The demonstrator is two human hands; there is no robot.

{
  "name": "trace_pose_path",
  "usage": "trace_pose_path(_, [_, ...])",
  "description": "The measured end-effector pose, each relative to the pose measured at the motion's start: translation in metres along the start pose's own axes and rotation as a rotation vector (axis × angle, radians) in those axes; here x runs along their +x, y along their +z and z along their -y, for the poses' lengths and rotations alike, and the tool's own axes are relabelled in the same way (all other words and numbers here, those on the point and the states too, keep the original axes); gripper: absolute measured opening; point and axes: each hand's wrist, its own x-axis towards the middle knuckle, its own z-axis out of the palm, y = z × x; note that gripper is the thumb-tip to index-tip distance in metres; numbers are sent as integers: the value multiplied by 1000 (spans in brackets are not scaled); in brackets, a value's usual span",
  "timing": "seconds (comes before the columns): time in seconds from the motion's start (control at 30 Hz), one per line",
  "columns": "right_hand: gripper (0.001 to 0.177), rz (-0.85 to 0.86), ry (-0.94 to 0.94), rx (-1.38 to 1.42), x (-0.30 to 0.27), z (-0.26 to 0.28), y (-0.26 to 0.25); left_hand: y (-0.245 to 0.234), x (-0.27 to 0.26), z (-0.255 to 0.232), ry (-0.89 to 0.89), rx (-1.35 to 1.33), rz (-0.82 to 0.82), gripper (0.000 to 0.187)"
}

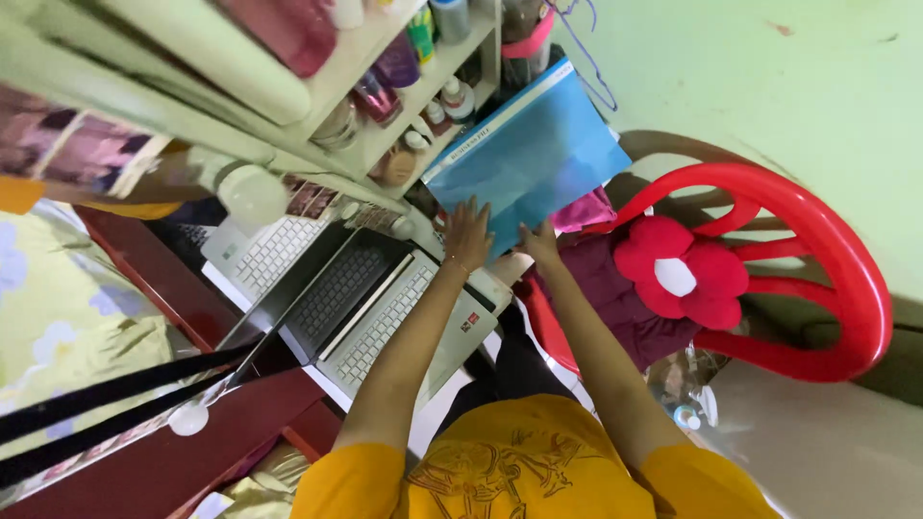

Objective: The person organizes a cluttered desk by moving small bottles, a jar, a laptop, a pencil case, and a folder from the bed to the desk. They place the laptop on the desk, open it, and arrange the other items around it.

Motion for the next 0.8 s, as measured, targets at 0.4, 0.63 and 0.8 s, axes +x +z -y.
trace_pose_path(0.4, [34,234,-316,-270,3,-12,-33,37,-43,-41,-186,73,13,74])
trace_pose_path(0.63, [67,-300,-296,-165,-6,-3,-39,39,-28,-48,-220,87,-10,78])
trace_pose_path(0.8, [61,-429,-296,-366,-39,-32,-119,34,-27,-55,-238,45,3,80])
